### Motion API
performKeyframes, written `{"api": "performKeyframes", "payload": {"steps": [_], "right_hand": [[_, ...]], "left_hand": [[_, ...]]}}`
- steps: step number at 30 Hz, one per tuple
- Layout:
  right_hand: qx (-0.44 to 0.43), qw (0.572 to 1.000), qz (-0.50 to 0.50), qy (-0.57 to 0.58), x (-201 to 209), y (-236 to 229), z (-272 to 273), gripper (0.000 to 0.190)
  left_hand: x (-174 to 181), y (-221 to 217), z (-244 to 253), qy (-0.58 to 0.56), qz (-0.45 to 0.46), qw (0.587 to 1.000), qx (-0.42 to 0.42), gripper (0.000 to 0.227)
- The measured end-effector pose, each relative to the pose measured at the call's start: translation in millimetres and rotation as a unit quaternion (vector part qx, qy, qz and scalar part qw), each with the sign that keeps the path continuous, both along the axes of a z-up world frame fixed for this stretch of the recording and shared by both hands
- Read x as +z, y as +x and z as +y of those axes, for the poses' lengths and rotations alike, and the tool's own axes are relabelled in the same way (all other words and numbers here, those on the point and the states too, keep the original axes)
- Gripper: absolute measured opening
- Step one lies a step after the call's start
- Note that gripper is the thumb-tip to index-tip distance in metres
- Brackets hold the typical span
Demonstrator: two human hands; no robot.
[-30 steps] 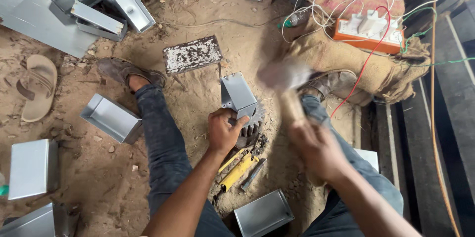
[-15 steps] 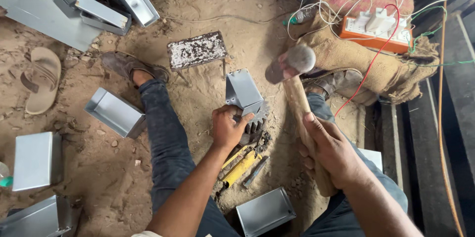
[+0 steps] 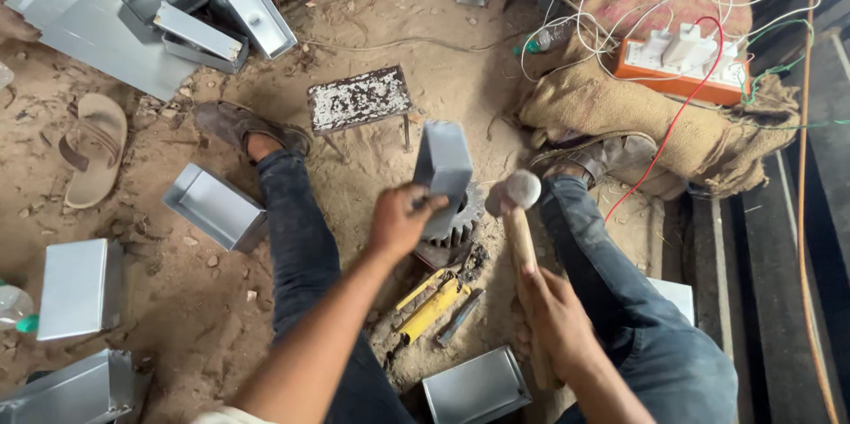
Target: The person sits on the ground and welds the seams of small rectangular metal boxes using a handheld welding tool. They reposition the boxes between welds and occasionally use a hammer to tap the welded joints.
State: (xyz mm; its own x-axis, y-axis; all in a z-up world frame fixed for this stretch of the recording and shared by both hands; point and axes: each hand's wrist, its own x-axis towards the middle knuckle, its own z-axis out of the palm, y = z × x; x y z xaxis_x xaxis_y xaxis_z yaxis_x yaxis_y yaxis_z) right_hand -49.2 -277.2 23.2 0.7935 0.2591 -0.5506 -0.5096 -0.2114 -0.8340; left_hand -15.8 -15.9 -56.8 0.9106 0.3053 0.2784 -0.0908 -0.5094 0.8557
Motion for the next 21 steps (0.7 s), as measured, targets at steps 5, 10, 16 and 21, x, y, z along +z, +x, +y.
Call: {"api": "performKeyframes", "payload": {"steps": [5, 10, 16, 21], "right_hand": [[-0.052, 0.998, 0.022, -0.007, -43.4, -20.2, -21.6, 0.042], [-0.077, 0.995, 0.053, -0.038, -46.5, -27.6, -35.1, 0.037], [-0.032, 0.999, 0.003, 0.038, -6.4, -16.6, -33.7, 0.037], [0.057, 0.991, -0.055, 0.108, 8.2, 4.5, -5.6, 0.039]], "left_hand": [[39.6, 51.8, 53.2, 0.115, 0.236, 0.945, -0.194, 0.027], [35.3, 90.3, 56.6, 0.252, 0.331, 0.839, -0.351, 0.041], [43.1, 109.7, 61.5, 0.248, 0.411, 0.838, -0.258, 0.047], [48.9, 104.8, 54.5, 0.225, 0.423, 0.847, -0.232, 0.044]]}}
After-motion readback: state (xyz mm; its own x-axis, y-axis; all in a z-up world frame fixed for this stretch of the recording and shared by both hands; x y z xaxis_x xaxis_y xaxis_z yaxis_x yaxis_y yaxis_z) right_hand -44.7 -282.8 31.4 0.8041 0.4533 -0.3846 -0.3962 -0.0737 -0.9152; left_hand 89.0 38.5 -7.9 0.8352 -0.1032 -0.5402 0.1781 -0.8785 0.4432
